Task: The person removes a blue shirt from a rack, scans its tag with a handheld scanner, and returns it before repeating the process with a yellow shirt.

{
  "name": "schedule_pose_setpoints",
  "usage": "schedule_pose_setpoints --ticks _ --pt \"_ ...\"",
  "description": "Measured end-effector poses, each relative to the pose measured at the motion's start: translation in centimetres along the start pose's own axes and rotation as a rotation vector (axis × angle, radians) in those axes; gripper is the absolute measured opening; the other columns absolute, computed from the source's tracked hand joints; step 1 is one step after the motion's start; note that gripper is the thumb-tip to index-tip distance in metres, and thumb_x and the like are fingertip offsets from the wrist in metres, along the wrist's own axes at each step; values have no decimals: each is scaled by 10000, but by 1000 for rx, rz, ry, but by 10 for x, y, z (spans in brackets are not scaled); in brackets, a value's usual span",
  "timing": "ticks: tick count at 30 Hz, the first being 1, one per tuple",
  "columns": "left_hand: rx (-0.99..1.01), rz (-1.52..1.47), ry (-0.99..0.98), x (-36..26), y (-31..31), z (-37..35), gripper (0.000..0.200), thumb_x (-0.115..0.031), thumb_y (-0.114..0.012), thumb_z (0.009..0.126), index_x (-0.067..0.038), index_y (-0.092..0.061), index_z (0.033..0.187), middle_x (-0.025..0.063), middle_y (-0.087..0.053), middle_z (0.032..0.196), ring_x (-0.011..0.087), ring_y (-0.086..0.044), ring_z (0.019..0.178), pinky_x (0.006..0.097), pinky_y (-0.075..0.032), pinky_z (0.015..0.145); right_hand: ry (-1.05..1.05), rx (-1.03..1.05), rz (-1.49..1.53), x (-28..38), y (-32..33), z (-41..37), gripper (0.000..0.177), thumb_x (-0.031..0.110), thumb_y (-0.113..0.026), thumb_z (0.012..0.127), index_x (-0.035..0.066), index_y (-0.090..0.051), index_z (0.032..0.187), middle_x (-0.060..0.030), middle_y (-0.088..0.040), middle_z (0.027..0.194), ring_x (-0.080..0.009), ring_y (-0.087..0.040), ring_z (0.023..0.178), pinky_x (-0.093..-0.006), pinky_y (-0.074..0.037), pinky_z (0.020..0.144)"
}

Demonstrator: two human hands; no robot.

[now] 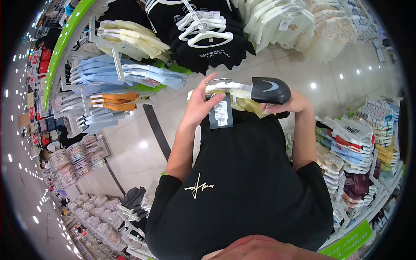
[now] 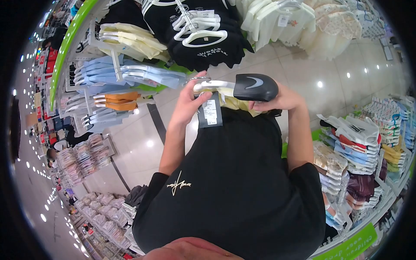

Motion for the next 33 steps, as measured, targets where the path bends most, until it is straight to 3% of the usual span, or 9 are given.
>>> schedule_pose_setpoints --ticks 2,3,7,10,14,17,23,26,33 --pt "55 -214 256 18 -6 -4 542 -51 -762 953 51 -529 1432 76 -680 1152 133 -678 1030 287 -565 891 25 18 4 7 0 6 565 6 -826 862 22 -577 1369 -64 -746 1007 -157 -702 922 -325 -571 795" --pt "28 -335 306 23 -8 -5 382 -51 -771 949 25 -579 1271 58 -697 1068 114 -688 952 273 -568 846 38 25 6 9 0 8 579 8 -829 861 24 -570 1379 -64 -745 1014 -158 -702 931 -328 -571 807" --pt "-3 -365 318 41 -6 -4 340 -29 -764 947 12 -573 1224 60 -703 1063 123 -700 935 282 -577 829 53 -18 -40 1 13 18 629 32 -846 857 32 -555 1416 -72 -739 1051 -152 -705 968 -330 -572 854" --pt "-46 -402 312 29 -11 -4 336 13 -743 936 9 -565 1221 71 -701 1057 134 -707 923 294 -587 820 -28 -198 -57 -5 19 21 646 107 -878 849 30 -566 1410 -62 -738 1086 -166 -700 989 -339 -564 901" --pt "-93 -407 306 31 -7 -3 347 74 -696 914 10 -559 1226 85 -700 1058 148 -715 918 307 -595 817 0 -404 -436 -16 27 21 648 211 -921 808 10 -622 1347 -82 -733 1178 -184 -666 1068 -343 -523 984" --pt "-121 -424 309 30 -6 -1 380 90 -685 897 6 -560 1246 82 -694 1074 156 -714 935 300 -594 811 -47 -432 -396 -22 23 22 616 139 -893 808 5 -625 1346 -101 -728 1206 -165 -656 1079 -333 -511 1001" --pt "-138 -430 269 37 -7 1 307 88 -648 922 -14 -564 1199 68 -684 1037 134 -687 930 295 -571 823 210 -839 -324 3 5 -7 612 -67 -719 687 -31 -631 1292 -119 -734 1128 -155 -656 1060 -306 -493 981" --pt "-142 -446 273 34 -8 2 295 80 -642 932 -26 -565 1196 50 -675 1028 120 -666 936 284 -551 823 117 -816 -364 1 -10 -26 621 -51 -701 647 -51 -629 1264 -139 -728 1097 -151 -657 1049 -302 -494 957" --pt "-139 -346 257 18 -6 6 299 75 -644 948 -50 -561 1206 32 -672 1044 102 -652 951 274 -530 828 -148 -247 -346 -1 -61 -20 638 98 -877 745 -47 -602 1303 -174 -728 1086 -239 -690 1005 -331 -518 936"
Point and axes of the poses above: each hand's wrist, its own z-axis towards the middle knuckle, its own y-axis out of the back of the hand, x = y × z, the point moved 6 cm from there along z, towards the middle knuckle
